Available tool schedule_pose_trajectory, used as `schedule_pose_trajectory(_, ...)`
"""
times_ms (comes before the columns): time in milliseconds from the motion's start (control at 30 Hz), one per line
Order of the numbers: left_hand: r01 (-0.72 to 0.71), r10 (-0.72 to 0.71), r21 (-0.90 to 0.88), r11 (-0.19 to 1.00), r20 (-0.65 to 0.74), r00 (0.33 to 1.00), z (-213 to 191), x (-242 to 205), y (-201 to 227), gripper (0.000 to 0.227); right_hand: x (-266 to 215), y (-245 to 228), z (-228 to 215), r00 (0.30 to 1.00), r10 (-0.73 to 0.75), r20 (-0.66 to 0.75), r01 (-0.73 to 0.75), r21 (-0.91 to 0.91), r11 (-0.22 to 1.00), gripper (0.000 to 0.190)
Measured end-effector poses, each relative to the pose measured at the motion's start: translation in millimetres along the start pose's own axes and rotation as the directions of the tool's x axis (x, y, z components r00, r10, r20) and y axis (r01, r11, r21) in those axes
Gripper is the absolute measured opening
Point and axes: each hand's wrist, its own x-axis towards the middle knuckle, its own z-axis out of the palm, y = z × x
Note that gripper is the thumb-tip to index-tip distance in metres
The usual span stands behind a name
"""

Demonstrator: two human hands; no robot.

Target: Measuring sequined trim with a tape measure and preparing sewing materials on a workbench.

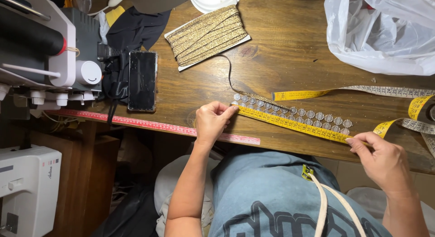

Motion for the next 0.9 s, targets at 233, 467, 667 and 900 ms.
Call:
schedule_pose_trajectory(233, -0.116, 0.128, 0.134, 0.984, -0.09, 0.988, 12.1, 7.8, -14.9, 0.034, -1.2, 3.4, -3.3, 0.995, -0.04, -0.094, 0.039, -0.005, 0.999, 0.016)
schedule_pose_trajectory(467, -0.164, 0.186, 0.201, 0.966, -0.095, 0.978, 15.4, 8.2, -18.3, 0.033, 2.2, -3.4, 0.4, 0.99, 0.092, -0.11, -0.09, 0.024, 0.996, 0.013)
schedule_pose_trajectory(667, -0.179, 0.197, 0.204, 0.963, -0.073, 0.978, 11.4, -1.5, 1.7, 0.024, 2.2, -7.6, 1.6, 0.986, 0.081, -0.145, -0.063, 0.125, 0.99, 0.011)
schedule_pose_trajectory(900, -0.115, 0.136, 0.255, 0.96, -0.066, 0.988, 13.1, 0.0, -2.5, 0.019, 3.8, -5.0, 4.1, 0.972, 0.063, -0.226, -0.013, 0.218, 0.976, 0.008)
